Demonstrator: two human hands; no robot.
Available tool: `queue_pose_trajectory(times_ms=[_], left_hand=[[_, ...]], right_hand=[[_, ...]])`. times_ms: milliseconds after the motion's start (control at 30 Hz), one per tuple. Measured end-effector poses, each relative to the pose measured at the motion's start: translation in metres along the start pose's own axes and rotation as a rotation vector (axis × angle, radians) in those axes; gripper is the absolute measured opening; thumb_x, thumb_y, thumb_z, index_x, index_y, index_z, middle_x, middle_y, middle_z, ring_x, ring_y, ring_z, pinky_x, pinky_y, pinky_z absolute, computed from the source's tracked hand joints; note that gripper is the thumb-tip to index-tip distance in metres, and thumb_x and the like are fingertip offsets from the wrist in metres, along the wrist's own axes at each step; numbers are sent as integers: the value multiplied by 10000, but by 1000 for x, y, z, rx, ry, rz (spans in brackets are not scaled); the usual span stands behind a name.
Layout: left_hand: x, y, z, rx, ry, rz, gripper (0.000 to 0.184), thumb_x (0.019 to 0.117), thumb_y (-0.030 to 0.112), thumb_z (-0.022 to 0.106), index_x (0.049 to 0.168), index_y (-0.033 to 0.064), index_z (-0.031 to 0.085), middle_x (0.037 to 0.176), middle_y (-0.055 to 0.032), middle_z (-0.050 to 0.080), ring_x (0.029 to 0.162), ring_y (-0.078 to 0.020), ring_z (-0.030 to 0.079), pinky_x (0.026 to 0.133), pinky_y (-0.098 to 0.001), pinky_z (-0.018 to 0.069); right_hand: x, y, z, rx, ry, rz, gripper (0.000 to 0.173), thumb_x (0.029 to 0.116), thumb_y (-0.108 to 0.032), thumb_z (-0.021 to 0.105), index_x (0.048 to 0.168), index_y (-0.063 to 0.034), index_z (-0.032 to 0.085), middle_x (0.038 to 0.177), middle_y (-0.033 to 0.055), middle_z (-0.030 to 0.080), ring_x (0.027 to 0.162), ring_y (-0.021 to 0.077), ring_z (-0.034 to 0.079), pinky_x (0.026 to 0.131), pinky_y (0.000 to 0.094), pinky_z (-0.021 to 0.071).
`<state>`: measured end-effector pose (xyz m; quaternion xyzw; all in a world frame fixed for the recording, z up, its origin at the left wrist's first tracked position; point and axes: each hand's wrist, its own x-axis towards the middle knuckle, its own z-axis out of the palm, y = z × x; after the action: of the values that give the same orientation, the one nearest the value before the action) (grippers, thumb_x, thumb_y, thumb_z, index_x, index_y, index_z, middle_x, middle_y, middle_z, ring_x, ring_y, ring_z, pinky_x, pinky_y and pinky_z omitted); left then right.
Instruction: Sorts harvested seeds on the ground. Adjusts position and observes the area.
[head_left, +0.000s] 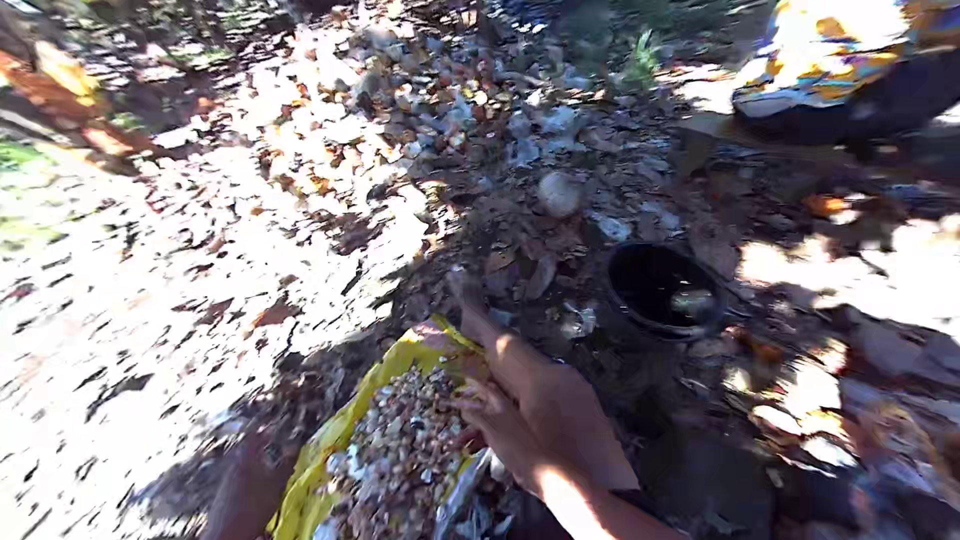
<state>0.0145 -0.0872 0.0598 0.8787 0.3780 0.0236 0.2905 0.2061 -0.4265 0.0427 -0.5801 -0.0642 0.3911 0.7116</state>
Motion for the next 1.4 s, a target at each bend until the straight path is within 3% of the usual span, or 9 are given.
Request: queue_pose_trajectory(times_ms=[233,367,433,500,600,733,900,1100,1400], left_hand=[[-3,-40,45,52,-159,-234,879,969,397,673,1649,141,178,1538,-210,466,1372,-381,515,1122,-604,428],[-20,-103,108,-203,-168,-592,687,990,352,639,1571,117,359,1232,-220,673,973,-349,719,851,-555,594],[-41,-130,148,-299,-113,-775,546,1003,312,617,1470,64,481,1184,-257,669,915,-380,724,805,-573,605],[-67,-142,182,-222,-28,-913,484,977,303,643,1371,30,576,1214,-277,656,1033,-420,691,878,-614,567],[-93,-153,190,-26,67,-1052,596,897,277,708,1427,52,553,1411,-301,527,1306,-468,525,1037,-627,472],[-92,-184,165,-73,49,-1266,672,902,285,700,1481,38,466,1448,-303,501,1327,-464,514,1042,-621,467],[-95,-211,181,-200,-126,-1181,696,890,292,755,1430,-55,485,1357,-284,589,1260,-410,590,1042,-594,481],[-93,-216,183,-252,-91,-1152,658,865,282,789,1396,-20,543,1337,-281,603,1256,-423,586,1037,-618,475],[-52,-171,161,-68,41,-759,389,1061,316,518,1314,44,634,1291,-202,658,1240,-374,612,1057,-600,467]], right_hand=[[76,92,18,-190,60,338,558,1062,-208,549,1571,-82,360,1296,206,663,854,340,748,710,502,642],[92,107,22,-558,-189,445,549,1044,-227,581,1544,-61,427,1346,225,610,924,326,734,802,502,632],[96,110,21,-699,-255,470,530,1049,-264,582,1530,-80,456,1303,206,640,892,304,734,776,488,629],[102,121,12,-861,-268,483,521,1045,-289,585,1510,-75,484,1256,213,660,862,306,726,772,496,616],[108,138,1,-1122,-357,497,537,1036,-324,572,1503,-71,490,1215,214,682,931,333,734,867,543,602],[110,146,4,-1227,-496,574,538,1040,-317,567,1504,-59,482,1235,211,675,1008,343,720,916,548,582],[119,147,0,-1200,-463,600,517,1048,-305,568,1494,-59,484,1219,220,673,961,343,724,872,543,593],[126,149,-8,-1196,-408,576,508,1047,-310,564,1499,-90,493,1213,215,681,901,335,728,827,538,598],[124,147,-10,-1171,-412,566,508,1049,-315,562,1495,-81,493,1237,226,666,912,342,727,848,540,596]])
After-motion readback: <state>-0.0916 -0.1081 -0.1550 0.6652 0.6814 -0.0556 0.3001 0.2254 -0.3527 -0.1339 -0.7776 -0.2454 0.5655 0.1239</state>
